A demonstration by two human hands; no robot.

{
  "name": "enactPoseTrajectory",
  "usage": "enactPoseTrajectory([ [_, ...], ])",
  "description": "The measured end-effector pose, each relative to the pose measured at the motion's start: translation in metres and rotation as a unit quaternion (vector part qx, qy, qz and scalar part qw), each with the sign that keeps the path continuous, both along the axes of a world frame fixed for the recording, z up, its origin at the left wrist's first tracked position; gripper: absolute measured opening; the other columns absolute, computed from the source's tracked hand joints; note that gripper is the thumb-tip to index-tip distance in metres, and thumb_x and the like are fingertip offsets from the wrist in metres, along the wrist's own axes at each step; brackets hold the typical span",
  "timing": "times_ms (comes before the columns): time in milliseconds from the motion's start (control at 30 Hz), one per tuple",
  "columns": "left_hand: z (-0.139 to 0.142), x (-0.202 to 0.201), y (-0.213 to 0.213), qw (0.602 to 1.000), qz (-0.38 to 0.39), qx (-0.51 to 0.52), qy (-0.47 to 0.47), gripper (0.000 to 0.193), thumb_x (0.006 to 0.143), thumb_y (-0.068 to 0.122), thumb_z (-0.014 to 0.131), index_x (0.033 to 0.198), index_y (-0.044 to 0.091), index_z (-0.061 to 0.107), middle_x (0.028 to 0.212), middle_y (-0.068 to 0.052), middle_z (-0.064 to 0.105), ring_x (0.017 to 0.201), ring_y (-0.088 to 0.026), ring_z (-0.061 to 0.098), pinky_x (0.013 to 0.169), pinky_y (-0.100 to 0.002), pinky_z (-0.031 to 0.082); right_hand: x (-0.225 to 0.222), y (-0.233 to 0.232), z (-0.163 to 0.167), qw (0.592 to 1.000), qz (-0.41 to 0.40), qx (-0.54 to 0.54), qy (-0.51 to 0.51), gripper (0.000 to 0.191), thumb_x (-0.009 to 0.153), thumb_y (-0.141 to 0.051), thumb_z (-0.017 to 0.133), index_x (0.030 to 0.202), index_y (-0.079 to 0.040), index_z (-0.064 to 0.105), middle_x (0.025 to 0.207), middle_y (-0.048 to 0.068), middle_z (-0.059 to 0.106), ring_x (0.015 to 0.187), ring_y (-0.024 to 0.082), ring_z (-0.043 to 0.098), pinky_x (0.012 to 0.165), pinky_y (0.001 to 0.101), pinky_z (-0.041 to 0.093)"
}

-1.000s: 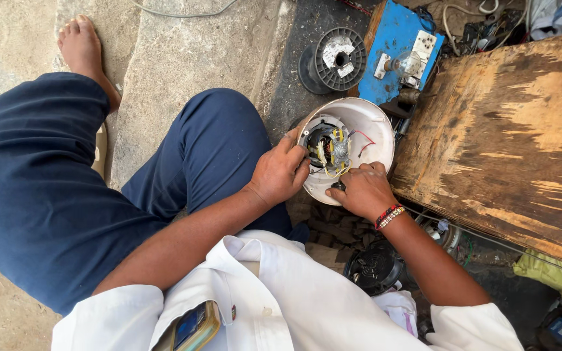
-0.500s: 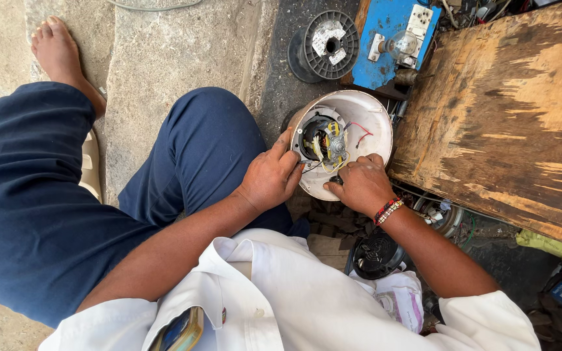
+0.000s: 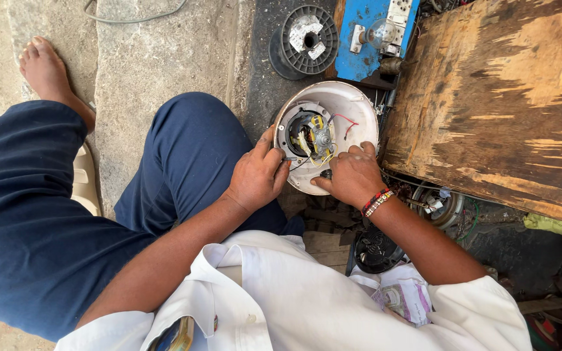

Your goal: The person sits on the ground repairing a mixer grinder motor base. They handle the housing, reposition internal wiring and components by hand, then use a screwdriver to loosen and tighten screws on the motor unit, holding the housing steady with the other hand.

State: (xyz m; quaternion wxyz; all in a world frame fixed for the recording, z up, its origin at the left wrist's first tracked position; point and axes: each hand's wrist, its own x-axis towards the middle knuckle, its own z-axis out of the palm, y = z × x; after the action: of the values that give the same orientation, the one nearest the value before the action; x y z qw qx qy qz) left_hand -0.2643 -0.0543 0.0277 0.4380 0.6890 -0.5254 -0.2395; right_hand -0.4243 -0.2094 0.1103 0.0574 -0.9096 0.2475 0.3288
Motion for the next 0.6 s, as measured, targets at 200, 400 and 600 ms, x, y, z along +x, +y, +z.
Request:
enactPoseTrajectory([
  [200, 0.004, -0.002, -0.001, 1.000, 0.010, 0.000, -0.004, 0.022, 0.087, 0.015, 0.074, 0.098, 0.002, 0.061, 0.146, -0.030, 0.052, 0.090, -0.040, 0.072, 0.075, -0.045, 0.059, -0.010, -0.006, -0.008, 1.000, 0.006, 0.029, 0.001, 0.061, 0.083, -0.064, 0.069, 0.075, -0.004, 0.079, 0.078, 0.015, 0.074, 0.087, 0.031, 0.065, 0.097, 0.0464, 0.037],
  [400, 0.005, -0.003, -0.003, 1.000, -0.005, 0.023, -0.003, 0.024, 0.086, 0.014, 0.074, 0.100, 0.000, 0.060, 0.145, -0.029, 0.052, 0.088, -0.038, 0.073, 0.073, -0.043, 0.059, -0.020, -0.011, -0.018, 0.997, -0.013, 0.068, -0.030, 0.057, 0.081, -0.058, 0.072, 0.073, -0.002, 0.079, 0.076, 0.015, 0.073, 0.087, 0.032, 0.065, 0.099, 0.0459, 0.038],
  [600, 0.007, -0.005, -0.004, 1.000, -0.009, 0.017, -0.016, 0.024, 0.084, 0.014, 0.075, 0.098, 0.002, 0.060, 0.145, -0.028, 0.053, 0.093, -0.038, 0.072, 0.075, -0.043, 0.059, -0.017, -0.011, -0.010, 0.996, -0.018, 0.083, -0.025, 0.055, 0.081, -0.057, 0.073, 0.075, -0.002, 0.078, 0.075, 0.013, 0.072, 0.090, 0.031, 0.065, 0.105, 0.0457, 0.037],
])
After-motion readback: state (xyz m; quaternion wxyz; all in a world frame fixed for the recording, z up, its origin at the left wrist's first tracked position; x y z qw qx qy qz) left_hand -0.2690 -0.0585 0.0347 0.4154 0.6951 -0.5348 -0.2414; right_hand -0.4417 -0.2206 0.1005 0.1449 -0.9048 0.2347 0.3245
